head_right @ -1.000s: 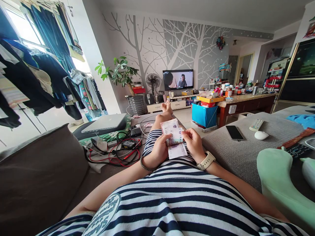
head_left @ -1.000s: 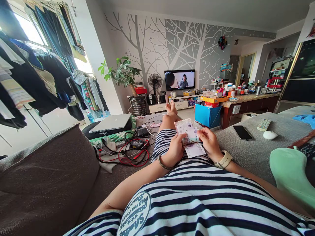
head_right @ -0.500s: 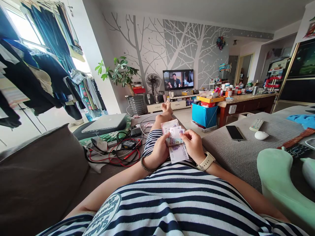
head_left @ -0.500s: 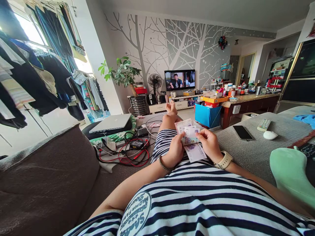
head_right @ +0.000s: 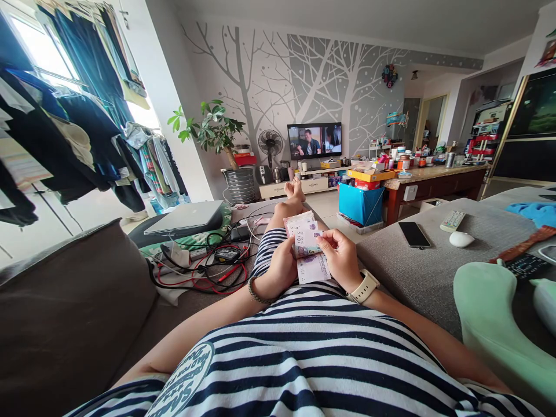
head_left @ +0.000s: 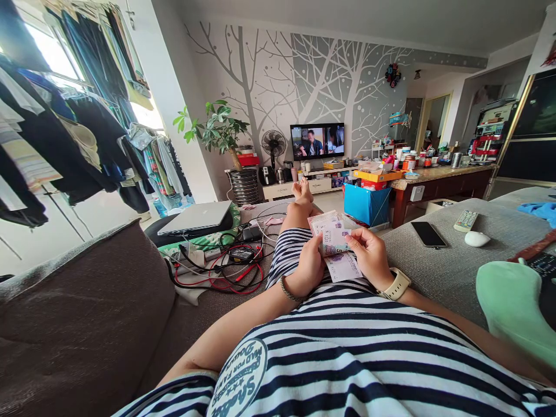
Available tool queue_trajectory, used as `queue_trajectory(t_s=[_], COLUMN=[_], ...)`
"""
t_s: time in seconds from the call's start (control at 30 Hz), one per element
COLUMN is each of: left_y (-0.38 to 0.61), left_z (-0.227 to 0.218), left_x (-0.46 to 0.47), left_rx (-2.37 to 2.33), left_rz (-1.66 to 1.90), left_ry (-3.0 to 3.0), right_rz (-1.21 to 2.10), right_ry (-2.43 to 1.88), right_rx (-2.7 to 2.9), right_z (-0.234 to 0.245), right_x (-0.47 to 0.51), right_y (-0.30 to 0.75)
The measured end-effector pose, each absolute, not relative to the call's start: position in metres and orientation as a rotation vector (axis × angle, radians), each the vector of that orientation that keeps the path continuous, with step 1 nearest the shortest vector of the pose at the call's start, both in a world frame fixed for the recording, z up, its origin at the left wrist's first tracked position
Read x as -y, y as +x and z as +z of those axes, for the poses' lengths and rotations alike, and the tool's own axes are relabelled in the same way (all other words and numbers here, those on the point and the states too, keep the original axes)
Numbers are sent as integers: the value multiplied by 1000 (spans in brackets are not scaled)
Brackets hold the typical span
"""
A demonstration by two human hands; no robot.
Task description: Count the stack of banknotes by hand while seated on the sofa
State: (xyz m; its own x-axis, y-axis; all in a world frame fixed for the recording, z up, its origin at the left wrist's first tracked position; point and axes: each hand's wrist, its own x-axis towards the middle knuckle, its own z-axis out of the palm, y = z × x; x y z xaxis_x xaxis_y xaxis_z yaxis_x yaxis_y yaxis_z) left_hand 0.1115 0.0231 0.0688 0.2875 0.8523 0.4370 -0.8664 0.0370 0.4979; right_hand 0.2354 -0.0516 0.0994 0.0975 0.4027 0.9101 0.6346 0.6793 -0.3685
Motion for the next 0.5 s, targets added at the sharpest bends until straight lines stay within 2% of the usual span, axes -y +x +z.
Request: queue_trajectory(t_s=[0.5], left_y=[110], left_z=[70], left_x=[-19], left_rx=[22], left_rz=[1311], left_ry=[796], right_rz=[-209], right_ry=[-879], right_rx=[1568], right_z=[98], right_x=[52], right_y=[238])
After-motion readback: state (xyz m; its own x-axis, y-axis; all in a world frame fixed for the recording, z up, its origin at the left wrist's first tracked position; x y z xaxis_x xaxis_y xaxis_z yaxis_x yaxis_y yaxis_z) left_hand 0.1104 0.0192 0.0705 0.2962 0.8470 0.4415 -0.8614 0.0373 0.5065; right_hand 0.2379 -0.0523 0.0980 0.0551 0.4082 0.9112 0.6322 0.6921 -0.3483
